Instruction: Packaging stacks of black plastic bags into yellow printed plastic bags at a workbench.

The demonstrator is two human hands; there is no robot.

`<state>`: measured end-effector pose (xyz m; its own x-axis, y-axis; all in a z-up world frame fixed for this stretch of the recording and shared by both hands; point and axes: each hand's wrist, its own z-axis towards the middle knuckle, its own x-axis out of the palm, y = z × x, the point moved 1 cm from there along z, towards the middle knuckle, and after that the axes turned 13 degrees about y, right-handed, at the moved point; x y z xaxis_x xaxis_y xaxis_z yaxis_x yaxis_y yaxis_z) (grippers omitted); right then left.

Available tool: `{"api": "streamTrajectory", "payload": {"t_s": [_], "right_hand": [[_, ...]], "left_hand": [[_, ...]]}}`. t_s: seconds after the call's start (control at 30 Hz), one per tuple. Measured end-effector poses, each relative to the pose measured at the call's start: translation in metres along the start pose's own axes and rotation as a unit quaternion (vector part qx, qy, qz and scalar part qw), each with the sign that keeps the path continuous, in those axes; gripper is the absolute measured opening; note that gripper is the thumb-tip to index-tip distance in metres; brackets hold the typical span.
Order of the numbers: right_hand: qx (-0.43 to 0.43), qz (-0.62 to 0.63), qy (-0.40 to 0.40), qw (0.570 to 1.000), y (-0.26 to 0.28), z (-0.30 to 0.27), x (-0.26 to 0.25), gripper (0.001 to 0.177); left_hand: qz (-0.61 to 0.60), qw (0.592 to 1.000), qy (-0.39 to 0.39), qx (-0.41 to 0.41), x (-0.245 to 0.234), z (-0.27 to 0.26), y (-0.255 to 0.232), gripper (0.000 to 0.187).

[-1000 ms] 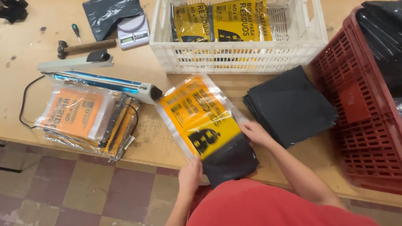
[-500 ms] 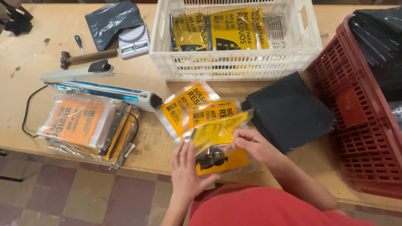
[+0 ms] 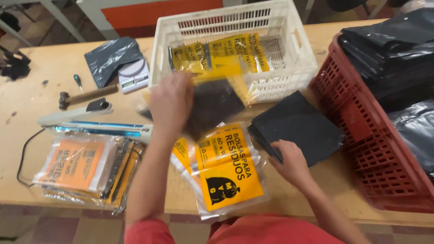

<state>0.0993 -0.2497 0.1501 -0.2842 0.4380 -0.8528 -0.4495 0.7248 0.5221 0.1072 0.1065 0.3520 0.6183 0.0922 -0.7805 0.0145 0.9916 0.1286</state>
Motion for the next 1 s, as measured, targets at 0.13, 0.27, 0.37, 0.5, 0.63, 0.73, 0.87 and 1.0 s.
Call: {"api": "streamTrajectory", "payload": {"t_s": [0.13,0.27,0.37,0.5,0.63,0.73,0.87,1.0], "right_hand": [[0.087,-0.148,0.038,0.984,-0.038,-0.014,0.043,0.058],[0.074,-0.299,-0.042,0.951,-0.055,-0.014,0.061,0.068],[0.069,-0.316,-0.042,0.945,-0.067,-0.008,0.065,0.067],[0.041,-0.297,-0.057,0.952,-0.092,-0.005,0.073,0.059],[0.029,-0.233,-0.076,0.969,-0.105,0.004,0.073,0.038],[0.019,-0.200,-0.091,0.975,-0.104,0.005,0.071,0.021],[0.014,-0.192,-0.124,0.973,-0.106,0.011,0.069,0.012],[-0.017,-0.180,-0.154,0.971,-0.095,0.010,0.060,0.010]], "left_hand": [[0.029,0.991,-0.122,0.049,0.029,0.097,0.031,0.010],[-0.071,0.987,-0.108,0.094,0.075,0.148,0.005,0.014],[-0.167,0.980,-0.029,0.104,0.127,0.140,-0.021,0.018],[-0.283,0.947,0.099,0.117,0.122,0.093,-0.061,0.019],[-0.348,0.894,0.269,0.086,0.083,0.017,-0.091,0.016],[-0.336,0.833,0.437,0.058,0.094,-0.064,-0.103,0.024],[-0.277,0.782,0.544,0.130,0.109,-0.160,-0.125,0.058],[-0.125,0.791,0.595,0.077,0.132,-0.226,-0.120,0.100]]}}
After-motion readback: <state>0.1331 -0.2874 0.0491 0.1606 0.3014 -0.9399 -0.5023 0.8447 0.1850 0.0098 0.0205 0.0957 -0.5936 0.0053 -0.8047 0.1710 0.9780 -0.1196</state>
